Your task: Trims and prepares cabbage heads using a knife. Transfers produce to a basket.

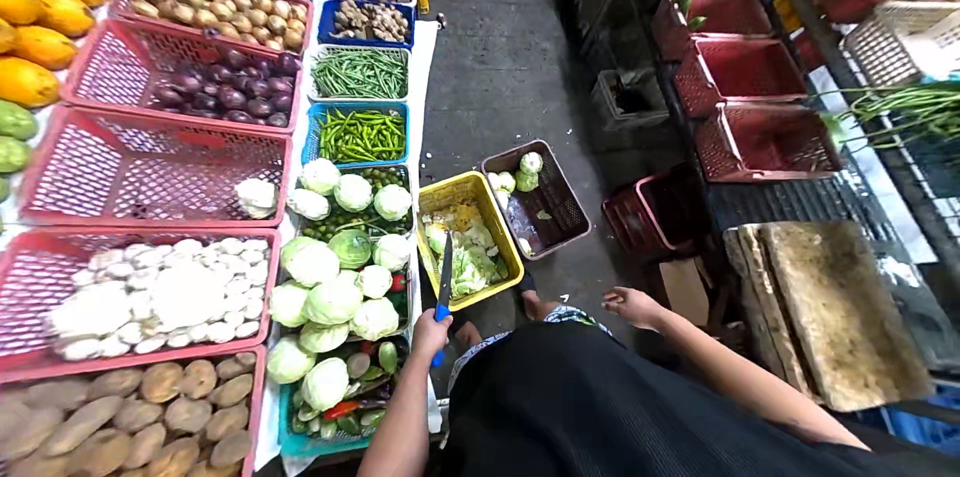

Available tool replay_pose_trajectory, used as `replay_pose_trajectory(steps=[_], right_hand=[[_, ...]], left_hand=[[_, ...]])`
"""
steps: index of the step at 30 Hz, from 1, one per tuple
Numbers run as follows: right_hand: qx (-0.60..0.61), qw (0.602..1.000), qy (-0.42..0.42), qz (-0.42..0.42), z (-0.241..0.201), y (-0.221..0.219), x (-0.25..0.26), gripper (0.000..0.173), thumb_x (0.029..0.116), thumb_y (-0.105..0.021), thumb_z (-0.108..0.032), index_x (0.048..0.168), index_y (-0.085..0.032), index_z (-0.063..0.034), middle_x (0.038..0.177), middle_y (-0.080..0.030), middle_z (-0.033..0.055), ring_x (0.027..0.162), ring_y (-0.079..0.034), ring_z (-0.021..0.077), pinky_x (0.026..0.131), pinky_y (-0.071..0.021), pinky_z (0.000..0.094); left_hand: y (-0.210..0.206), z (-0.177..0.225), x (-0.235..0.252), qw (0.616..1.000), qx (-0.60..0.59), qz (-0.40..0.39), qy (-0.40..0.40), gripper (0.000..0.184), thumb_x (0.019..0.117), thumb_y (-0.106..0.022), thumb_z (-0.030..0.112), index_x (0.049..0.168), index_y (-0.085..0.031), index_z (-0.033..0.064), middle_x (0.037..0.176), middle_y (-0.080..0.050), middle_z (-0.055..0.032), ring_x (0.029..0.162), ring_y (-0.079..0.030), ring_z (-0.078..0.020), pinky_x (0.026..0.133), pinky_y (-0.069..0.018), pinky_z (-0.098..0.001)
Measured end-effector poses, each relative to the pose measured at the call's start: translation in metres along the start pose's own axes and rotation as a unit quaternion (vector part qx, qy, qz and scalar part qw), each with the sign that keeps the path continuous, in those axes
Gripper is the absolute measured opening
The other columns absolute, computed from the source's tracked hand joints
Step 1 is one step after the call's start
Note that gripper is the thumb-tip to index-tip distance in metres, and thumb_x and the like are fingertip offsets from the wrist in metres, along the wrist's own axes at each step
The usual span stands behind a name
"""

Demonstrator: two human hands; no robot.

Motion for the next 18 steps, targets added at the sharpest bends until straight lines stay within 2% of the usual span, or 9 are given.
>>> replay_pose_trajectory(steps=[2,6,9,12,15,18], right_hand=[[0.028,1.000,-0.011,0.010,0.022,0.003,-0.007,0.051,0.1008,-0.063,-0.041,0.141,-0.057,-0.0098,0.137,-0.064,0.0137,0.127,-0.061,0.0295,0.111,-0.0453,0.0538],[0.113,0.992,-0.047,0.034,0.082,0.006,0.002,0.051,0.1004,-0.065,-0.039,0.140,-0.058,-0.0086,0.135,-0.064,0.0160,0.125,-0.062,0.0317,0.107,-0.0474,0.0548],[0.104,0.990,-0.094,-0.016,0.132,0.006,0.030,0.049,0.1014,-0.063,-0.038,0.138,-0.059,-0.0064,0.133,-0.064,0.0211,0.123,-0.062,0.0380,0.104,-0.0480,0.0593],[0.025,0.989,-0.122,-0.082,0.159,0.034,0.060,0.050,0.1033,-0.059,-0.041,0.139,-0.060,-0.0068,0.135,-0.061,0.0250,0.124,-0.059,0.0425,0.103,-0.0458,0.0627],[0.048,0.995,-0.074,-0.047,0.171,0.091,0.106,0.049,0.1024,-0.061,-0.040,0.136,-0.061,-0.0045,0.132,-0.062,0.0264,0.121,-0.060,0.0430,0.102,-0.0466,0.0627],[0.126,0.992,-0.016,-0.011,0.167,0.152,0.138,0.049,0.1035,-0.060,-0.035,0.141,-0.055,-0.0046,0.135,-0.061,0.0229,0.122,-0.061,0.0385,0.104,-0.0477,0.0580]], left_hand=[[-0.010,-0.001,0.008,0.999,0.028,-0.009,0.016,0.039,0.1011,-0.064,0.030,0.127,-0.061,0.0013,0.092,-0.070,-0.0159,0.068,-0.069,-0.0242,0.068,-0.0604,-0.0440],[-0.016,0.014,0.012,0.997,0.069,-0.001,0.018,0.043,0.1008,-0.065,0.031,0.132,-0.059,0.0028,0.104,-0.070,-0.0189,0.080,-0.071,-0.0286,0.077,-0.0598,-0.0489],[-0.023,0.029,0.003,0.997,0.066,0.017,0.041,0.045,0.1019,-0.063,0.031,0.137,-0.054,0.0035,0.112,-0.068,-0.0199,0.087,-0.072,-0.0296,0.081,-0.0607,-0.0493],[-0.045,0.041,-0.015,0.994,0.033,0.038,0.095,0.047,0.1050,-0.057,0.029,0.142,-0.045,0.0035,0.104,-0.070,-0.0181,0.074,-0.072,-0.0273,0.066,-0.0620,-0.0453],[-0.086,0.052,-0.035,0.983,-0.048,0.076,0.161,0.044,0.1063,-0.055,0.028,0.139,-0.045,0.0015,0.086,-0.066,-0.0137,0.056,-0.063,-0.0207,0.051,-0.0563,-0.0377],[-0.143,0.048,-0.060,0.966,-0.102,0.123,0.204,0.039,0.1047,-0.059,0.024,0.133,-0.050,-0.0013,0.081,-0.063,-0.0127,0.054,-0.058,-0.0180,0.050,-0.0530,-0.0349]])
Point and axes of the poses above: each hand's wrist, its own x-axis towards the middle knuckle, its own y-axis out of the back of the hand, z = x × y, the point moved 2 cm from there along x, towards the middle knuckle
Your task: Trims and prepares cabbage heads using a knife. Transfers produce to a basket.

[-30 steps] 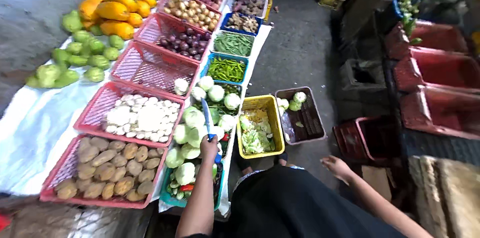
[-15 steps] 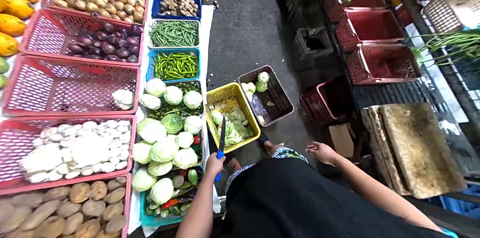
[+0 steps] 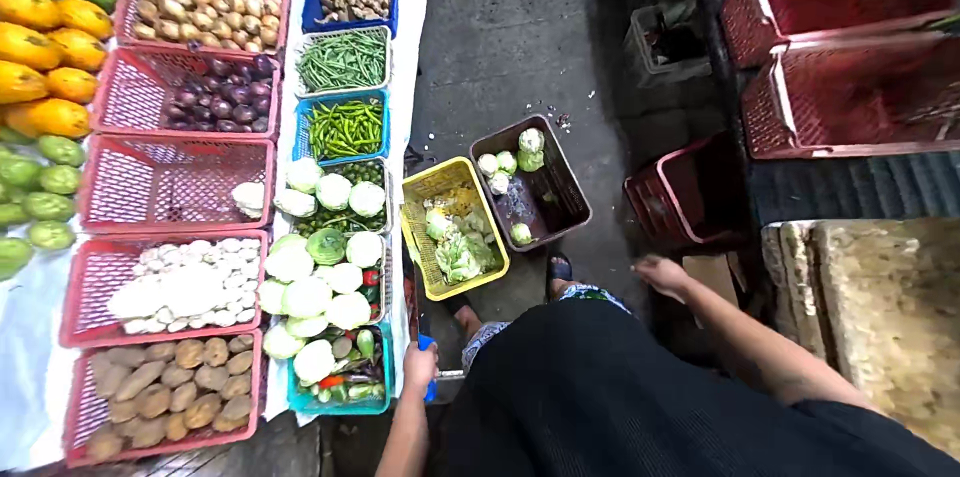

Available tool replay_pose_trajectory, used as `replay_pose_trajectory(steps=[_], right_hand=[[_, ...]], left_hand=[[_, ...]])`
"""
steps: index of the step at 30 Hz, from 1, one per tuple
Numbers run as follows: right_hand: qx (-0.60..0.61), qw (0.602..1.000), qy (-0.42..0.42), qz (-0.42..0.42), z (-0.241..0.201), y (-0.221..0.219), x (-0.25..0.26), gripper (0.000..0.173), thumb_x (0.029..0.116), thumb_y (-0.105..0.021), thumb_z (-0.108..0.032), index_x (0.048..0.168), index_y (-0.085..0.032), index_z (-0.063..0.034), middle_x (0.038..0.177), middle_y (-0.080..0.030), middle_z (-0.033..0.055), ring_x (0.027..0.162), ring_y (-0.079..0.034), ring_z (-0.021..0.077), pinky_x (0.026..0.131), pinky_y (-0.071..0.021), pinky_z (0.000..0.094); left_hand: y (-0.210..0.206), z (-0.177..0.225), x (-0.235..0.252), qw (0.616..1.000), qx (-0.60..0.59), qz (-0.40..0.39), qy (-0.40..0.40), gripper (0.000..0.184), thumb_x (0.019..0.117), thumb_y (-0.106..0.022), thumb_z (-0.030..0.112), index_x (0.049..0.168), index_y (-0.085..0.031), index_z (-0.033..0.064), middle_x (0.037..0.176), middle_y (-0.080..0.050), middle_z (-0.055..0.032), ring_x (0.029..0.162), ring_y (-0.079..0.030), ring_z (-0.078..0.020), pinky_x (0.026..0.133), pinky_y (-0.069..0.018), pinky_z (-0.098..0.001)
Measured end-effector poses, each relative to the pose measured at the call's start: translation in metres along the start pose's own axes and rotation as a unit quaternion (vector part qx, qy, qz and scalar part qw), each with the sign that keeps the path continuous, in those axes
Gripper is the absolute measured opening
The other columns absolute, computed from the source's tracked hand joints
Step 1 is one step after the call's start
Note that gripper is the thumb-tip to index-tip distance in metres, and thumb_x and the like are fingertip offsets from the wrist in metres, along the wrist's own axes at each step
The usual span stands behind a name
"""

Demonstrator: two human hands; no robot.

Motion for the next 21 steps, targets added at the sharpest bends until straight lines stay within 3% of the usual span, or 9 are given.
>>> replay_pose_trajectory(steps=[5,8,11,17,21], right_hand=[[0.069,0.997,-0.015,0.033,-0.004,0.066,0.037,0.047,0.1045,-0.059,-0.035,0.143,-0.055,-0.0084,0.136,-0.060,0.0228,0.117,-0.063,0.0385,0.098,-0.0506,0.0570],[0.035,0.999,-0.023,0.023,-0.005,0.086,0.048,0.048,0.1030,-0.061,-0.037,0.142,-0.056,-0.0086,0.134,-0.061,0.0238,0.113,-0.063,0.0393,0.096,-0.0498,0.0582],[0.007,1.000,-0.018,0.007,-0.011,0.089,0.054,0.048,0.1029,-0.061,-0.036,0.141,-0.057,-0.0080,0.134,-0.061,0.0243,0.116,-0.062,0.0407,0.098,-0.0482,0.0604],[-0.151,0.986,0.021,-0.067,-0.030,0.056,0.050,0.048,0.1011,-0.065,-0.034,0.139,-0.058,-0.0055,0.136,-0.062,0.0212,0.130,-0.057,0.0373,0.110,-0.0426,0.0596],[-0.173,0.981,0.087,0.002,-0.076,0.059,0.028,0.052,0.0986,-0.066,-0.038,0.141,-0.058,-0.0101,0.139,-0.061,0.0164,0.132,-0.056,0.0340,0.112,-0.0421,0.0579]], left_hand=[[-0.045,-0.022,-0.069,0.998,0.049,0.012,0.043,0.038,0.1014,-0.066,0.026,0.124,-0.061,-0.0045,0.084,-0.065,-0.0144,0.064,-0.061,-0.0200,0.065,-0.0552,-0.0392],[-0.053,-0.023,-0.091,0.995,0.080,0.003,0.064,0.033,0.1007,-0.067,0.028,0.110,-0.066,-0.0033,0.078,-0.066,-0.0118,0.060,-0.061,-0.0194,0.063,-0.0550,-0.0392],[-0.054,-0.030,-0.083,0.994,0.081,0.003,0.078,0.034,0.0981,-0.070,0.032,0.104,-0.068,-0.0017,0.075,-0.066,-0.0095,0.058,-0.061,-0.0185,0.061,-0.0548,-0.0393],[-0.057,-0.019,-0.032,0.997,-0.008,-0.016,0.077,0.039,0.0985,-0.069,0.034,0.116,-0.064,-0.0004,0.075,-0.065,-0.0090,0.055,-0.060,-0.0172,0.054,-0.0549,-0.0356],[-0.061,0.020,-0.002,0.996,-0.023,-0.058,0.070,0.038,0.1005,-0.066,0.034,0.120,-0.062,0.0017,0.075,-0.062,-0.0062,0.055,-0.058,-0.0145,0.055,-0.0535,-0.0325]])
Point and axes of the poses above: each hand's wrist, its own x-axis towards the middle knuckle, its own y-axis out of the back of the hand, z = x × y, the point moved 2 cm from there along x, towards the middle knuckle
